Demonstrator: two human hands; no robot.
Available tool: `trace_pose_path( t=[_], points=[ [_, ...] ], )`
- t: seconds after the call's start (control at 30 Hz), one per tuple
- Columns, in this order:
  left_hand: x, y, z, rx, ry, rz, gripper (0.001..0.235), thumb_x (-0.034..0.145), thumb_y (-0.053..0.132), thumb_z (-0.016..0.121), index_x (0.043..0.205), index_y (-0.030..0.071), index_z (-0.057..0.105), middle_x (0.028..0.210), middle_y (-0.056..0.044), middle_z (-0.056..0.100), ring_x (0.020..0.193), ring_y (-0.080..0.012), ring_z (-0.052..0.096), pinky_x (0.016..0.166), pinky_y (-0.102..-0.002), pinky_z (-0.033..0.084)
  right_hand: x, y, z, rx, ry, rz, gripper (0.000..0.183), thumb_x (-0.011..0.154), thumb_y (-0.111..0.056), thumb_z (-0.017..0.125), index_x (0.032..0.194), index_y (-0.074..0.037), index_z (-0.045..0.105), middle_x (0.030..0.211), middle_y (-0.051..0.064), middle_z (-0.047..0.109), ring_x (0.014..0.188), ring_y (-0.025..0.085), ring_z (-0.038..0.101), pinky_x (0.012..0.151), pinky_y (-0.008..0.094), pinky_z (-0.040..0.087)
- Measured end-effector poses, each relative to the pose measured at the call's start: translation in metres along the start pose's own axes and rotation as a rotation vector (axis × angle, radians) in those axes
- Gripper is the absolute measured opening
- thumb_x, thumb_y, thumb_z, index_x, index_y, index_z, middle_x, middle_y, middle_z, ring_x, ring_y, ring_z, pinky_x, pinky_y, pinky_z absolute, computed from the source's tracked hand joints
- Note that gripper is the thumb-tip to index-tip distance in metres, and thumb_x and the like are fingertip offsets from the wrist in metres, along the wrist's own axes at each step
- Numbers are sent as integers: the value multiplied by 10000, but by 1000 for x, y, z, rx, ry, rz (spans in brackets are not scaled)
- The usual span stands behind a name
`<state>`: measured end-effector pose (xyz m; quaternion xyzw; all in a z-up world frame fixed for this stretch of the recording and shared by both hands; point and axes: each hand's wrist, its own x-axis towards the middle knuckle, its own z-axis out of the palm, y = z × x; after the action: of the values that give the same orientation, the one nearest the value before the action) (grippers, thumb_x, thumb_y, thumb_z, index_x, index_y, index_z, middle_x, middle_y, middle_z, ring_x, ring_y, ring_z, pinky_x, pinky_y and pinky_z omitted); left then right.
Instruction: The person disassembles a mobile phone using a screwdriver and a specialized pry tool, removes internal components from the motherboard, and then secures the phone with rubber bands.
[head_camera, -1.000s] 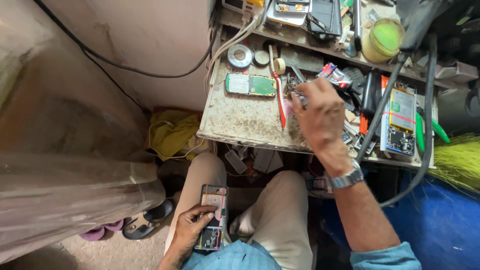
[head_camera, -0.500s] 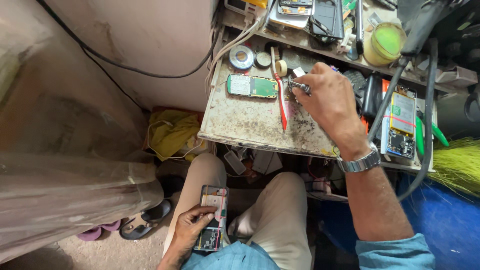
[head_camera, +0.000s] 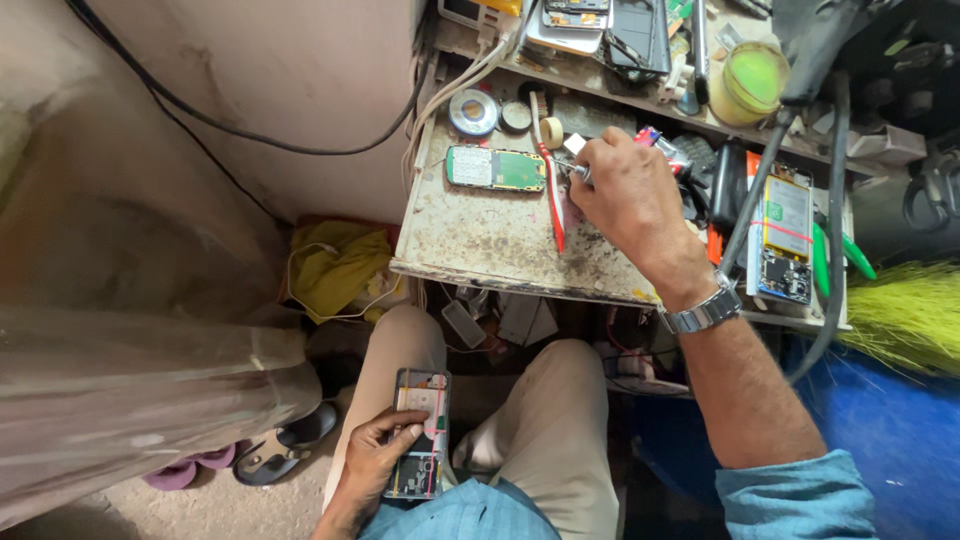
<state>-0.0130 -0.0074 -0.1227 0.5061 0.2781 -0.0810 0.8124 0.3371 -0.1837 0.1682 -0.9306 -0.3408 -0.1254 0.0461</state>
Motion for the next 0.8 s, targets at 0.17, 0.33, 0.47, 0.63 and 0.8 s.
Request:
trace_pose_path(
  t=[0.17,0.33,0.47,0.63,0.8],
  points=[
    [0,1,1,-12,-2,8,239,861,68,752,1080,-11,808,940,-54,773,793,-100,665,727,-262,558,-17,17,-3,185,60,37,174,964,-163,735,969,8,701,921,158,671,814,324,674,777,430,552],
    [1,-2,0,43,-11,50,234,866,71,759,1078,-11,814,954,-57,773,820,-100,653,753,-255,542,-48,19,-4,378,-19,92,189,945,-187,739,949,1,715,862,172,669,760,331,663,693,425,516],
    [0,1,2,70,2,48,231,857,71,763,1066,-12,812,976,-53,779,840,-104,658,770,-257,542,-56,6,2,391,25,-42,158,953,-168,736,988,-13,734,878,183,672,813,374,660,730,450,509],
    [-1,4,2,75,-6,53,230,861,73,757,1069,-9,811,980,-53,779,842,-104,665,770,-259,548,-61,8,0,397,9,18,125,960,-136,713,1036,-45,751,912,173,703,825,355,683,723,438,520],
    [0,4,1,68,-3,22,233,862,71,756,1073,-11,812,964,-60,777,827,-103,663,761,-259,551,-67,7,-14,401,-74,138,150,925,-108,728,1067,-80,772,913,155,708,780,322,686,693,412,521]
  ],
)
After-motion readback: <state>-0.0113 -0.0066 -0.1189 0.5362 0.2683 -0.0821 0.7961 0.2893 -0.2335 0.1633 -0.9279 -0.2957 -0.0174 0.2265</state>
